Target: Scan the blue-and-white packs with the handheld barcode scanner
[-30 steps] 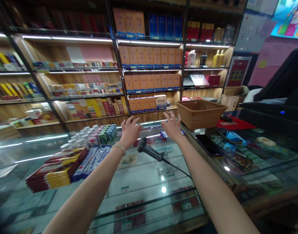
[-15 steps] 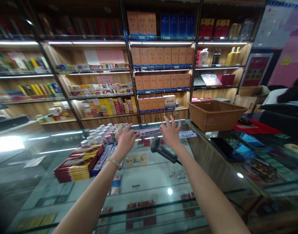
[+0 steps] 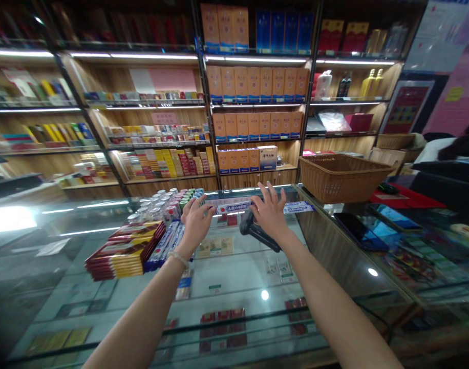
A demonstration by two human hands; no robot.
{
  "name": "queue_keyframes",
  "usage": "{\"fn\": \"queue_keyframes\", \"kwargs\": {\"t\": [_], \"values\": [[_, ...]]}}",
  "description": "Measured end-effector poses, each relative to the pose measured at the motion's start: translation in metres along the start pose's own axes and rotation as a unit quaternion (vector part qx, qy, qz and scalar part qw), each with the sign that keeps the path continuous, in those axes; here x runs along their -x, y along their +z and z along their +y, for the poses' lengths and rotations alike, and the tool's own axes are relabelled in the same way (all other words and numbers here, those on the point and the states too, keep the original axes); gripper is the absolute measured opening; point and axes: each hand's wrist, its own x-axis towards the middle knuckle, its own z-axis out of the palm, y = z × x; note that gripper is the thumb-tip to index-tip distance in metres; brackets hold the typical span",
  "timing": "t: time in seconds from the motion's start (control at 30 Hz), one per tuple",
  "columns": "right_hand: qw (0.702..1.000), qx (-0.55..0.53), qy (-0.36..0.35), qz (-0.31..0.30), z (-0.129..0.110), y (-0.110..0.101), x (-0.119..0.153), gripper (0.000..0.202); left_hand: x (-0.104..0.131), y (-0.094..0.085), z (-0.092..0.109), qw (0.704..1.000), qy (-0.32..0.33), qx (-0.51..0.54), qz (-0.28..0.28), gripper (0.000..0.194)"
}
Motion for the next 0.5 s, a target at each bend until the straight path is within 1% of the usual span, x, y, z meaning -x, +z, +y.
{"fn": "queue_keyframes", "kwargs": {"t": [0.1,0.17,0.23,0.37,0.5], "values": [[1.000,0.001,-0.019,-0.007,-0.0020,-0.0057,0.0029,0.036,-0.0005,0.0007,-0.0001,1.000,-0.014,0.007,-0.010,0.028],[1.000,0.002,-0.026,-0.008,-0.0040,-0.0077,0.0035,0.041,-0.0001,0.0012,0.0011,1.000,-0.024,0.003,-0.015,0.028],[0.999,0.004,-0.033,-0.005,-0.0061,-0.0082,0.0035,0.037,0.0005,0.0019,0.0023,0.999,-0.028,0.001,-0.016,0.029],[0.999,0.015,-0.040,0.003,-0.0088,-0.0074,0.0035,0.027,0.0006,0.0034,0.0023,1.000,-0.017,0.003,-0.021,0.029],[0.999,0.026,-0.044,0.003,-0.0092,-0.0068,0.0044,0.025,0.0013,0.0018,0.0043,0.999,-0.016,-0.008,-0.040,0.029]]}}
